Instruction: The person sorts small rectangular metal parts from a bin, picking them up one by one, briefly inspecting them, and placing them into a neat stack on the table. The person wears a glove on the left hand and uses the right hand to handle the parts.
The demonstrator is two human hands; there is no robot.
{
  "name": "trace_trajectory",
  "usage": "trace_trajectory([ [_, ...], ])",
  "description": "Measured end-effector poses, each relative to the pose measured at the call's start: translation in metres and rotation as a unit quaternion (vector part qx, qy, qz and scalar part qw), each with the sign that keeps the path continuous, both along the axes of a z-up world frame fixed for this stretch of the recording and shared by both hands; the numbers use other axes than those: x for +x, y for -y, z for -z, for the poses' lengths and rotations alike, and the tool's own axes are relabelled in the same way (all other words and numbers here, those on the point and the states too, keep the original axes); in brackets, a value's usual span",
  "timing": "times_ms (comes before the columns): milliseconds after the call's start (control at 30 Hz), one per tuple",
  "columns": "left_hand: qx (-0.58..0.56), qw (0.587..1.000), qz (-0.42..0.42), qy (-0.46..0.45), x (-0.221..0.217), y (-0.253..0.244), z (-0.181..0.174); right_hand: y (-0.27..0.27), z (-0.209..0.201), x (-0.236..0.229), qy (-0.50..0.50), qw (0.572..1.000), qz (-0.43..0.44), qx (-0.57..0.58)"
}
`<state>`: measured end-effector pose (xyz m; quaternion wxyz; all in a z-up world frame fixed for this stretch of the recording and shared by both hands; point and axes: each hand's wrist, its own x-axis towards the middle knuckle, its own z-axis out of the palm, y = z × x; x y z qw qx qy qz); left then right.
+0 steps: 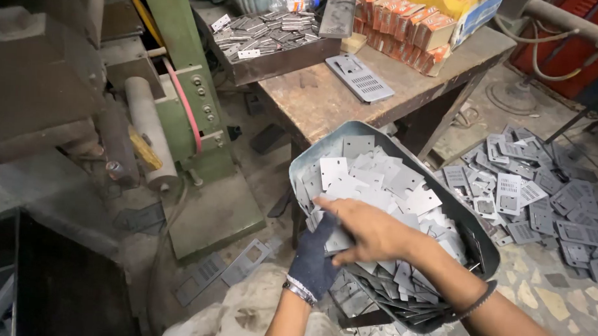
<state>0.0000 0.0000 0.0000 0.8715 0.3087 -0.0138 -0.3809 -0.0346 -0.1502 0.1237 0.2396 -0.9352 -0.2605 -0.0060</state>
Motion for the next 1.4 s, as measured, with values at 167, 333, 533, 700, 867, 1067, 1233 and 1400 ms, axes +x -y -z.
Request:
trace_trajectory([
  [167, -0.095, 0.991, 0.004, -0.094, 0.002, 0.001, -0.027, -0.007, -0.014, 0.003, -0.041, 0.999, 0.017, -0.023],
  [333, 0.033, 0.997, -0.024, -0.063, 0.008, 0.009, -0.014, -0.007, -0.013, 0.000, -0.049, 0.998, -0.007, 0.035],
  [533, -0.098, 0.991, 0.006, -0.088, 0.004, 0.000, -0.034, -0.003, -0.002, 0.004, 0.018, 0.998, -0.019, 0.053],
  [700, -0.043, 0.997, 0.036, -0.047, 0.007, 0.001, -0.015, -0.010, -0.027, 0.002, -0.066, 0.997, 0.022, 0.042],
  [867, -0.089, 0.992, 0.030, -0.088, 0.003, -0.003, -0.035, -0.006, -0.014, 0.005, -0.042, 0.998, 0.012, 0.037],
  [1067, -0.028, 0.998, 0.033, 0.042, 0.007, -0.002, -0.001, 0.001, -0.006, 0.005, -0.063, 0.995, 0.062, 0.038],
  [1233, -0.038, 0.998, 0.035, 0.026, 0.008, -0.001, -0.003, 0.001, -0.007, 0.003, -0.013, 0.998, 0.033, 0.047],
  [1400, -0.033, 0.995, 0.050, -0.074, 0.004, -0.001, -0.028, -0.009, -0.024, 0.010, -0.096, 0.993, 0.072, -0.009],
])
